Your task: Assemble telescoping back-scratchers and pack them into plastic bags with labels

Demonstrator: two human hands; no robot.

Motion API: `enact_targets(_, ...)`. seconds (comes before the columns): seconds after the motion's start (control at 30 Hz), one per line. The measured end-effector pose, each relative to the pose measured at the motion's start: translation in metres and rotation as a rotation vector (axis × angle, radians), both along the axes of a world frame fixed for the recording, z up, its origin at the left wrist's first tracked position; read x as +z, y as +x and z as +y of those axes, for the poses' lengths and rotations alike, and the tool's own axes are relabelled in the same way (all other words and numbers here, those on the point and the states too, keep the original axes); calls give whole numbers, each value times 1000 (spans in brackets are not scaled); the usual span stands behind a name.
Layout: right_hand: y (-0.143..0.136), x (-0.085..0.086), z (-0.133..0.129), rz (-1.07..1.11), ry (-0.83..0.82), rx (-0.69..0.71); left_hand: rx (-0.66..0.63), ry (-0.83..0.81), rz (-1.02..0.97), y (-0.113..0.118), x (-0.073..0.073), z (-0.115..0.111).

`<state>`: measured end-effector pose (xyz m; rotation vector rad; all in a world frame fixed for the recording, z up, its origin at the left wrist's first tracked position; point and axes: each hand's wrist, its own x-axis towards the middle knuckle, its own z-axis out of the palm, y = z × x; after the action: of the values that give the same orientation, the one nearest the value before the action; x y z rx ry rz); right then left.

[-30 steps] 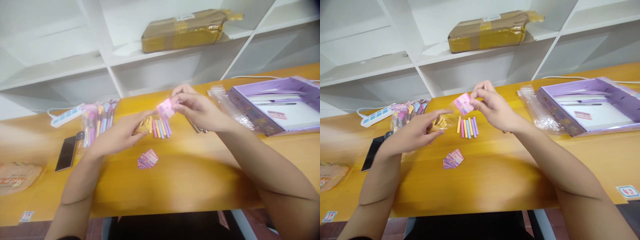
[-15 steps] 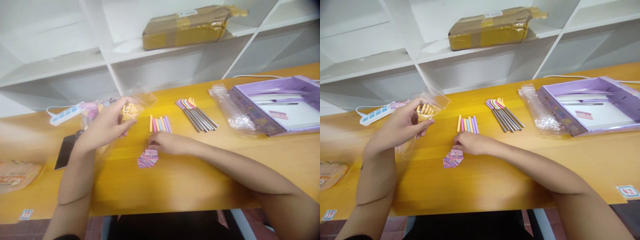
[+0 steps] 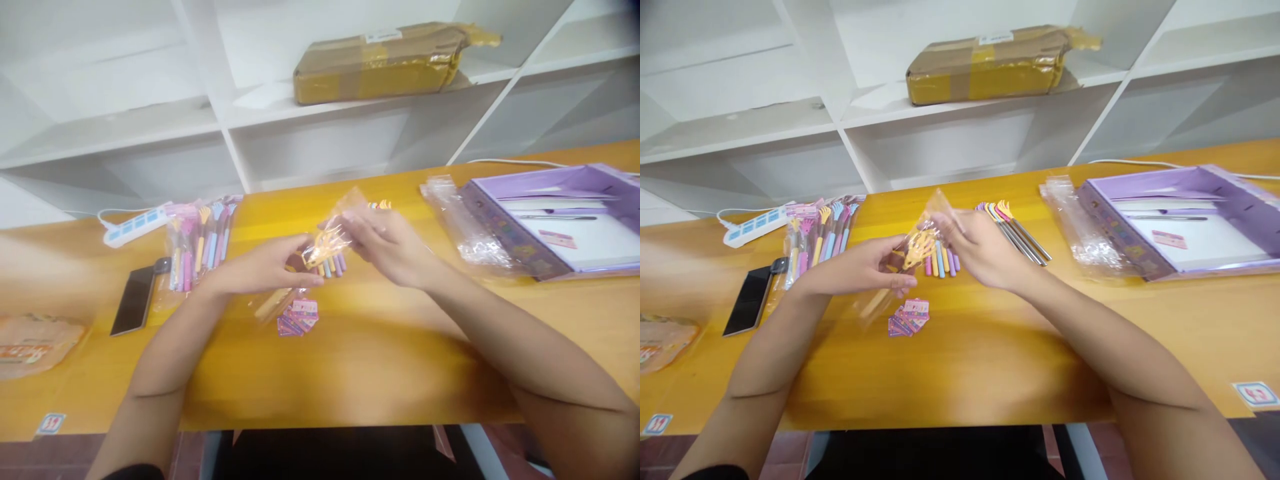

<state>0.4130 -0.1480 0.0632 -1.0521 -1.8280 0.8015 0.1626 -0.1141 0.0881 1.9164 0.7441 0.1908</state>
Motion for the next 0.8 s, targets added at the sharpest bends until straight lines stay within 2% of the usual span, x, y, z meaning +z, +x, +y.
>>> enact_targets(0.07,16,11,1,29,68,-132,-56,-98,-55,-2,-1,5)
enact_targets(0.17,42,25,2,249,211,-345,-102,-271,-90,-5,0,9)
enact_targets(0.23,56,33,2,301,214,-377,-103,-334,-85,-5,0,9)
enact_targets(0.3,66,39,3,291,223,-378,-112,-343,-72,-5,-1,10)
enact_targets(0.43,72,46,8,439,438,-535,-168,-314,-70,-5,-7,12)
enact_targets(0.57,75,52,16,573,450,-598,-167,-251,-63,-5,-8,13)
enact_targets(0.63,79,57,15,689,481,-555,-167,-211,-55,-5,-6,12)
enact_targets(0.67,80,59,12,679,456,-478,-170,-190,-51,-4,-5,12)
enact_targets(0.7,82,61,8,613,405,-369,-172,-168,-46,-4,-4,12)
enact_targets(0.8,79,62,-6,236,217,-37,-193,-120,-37,-3,-4,11)
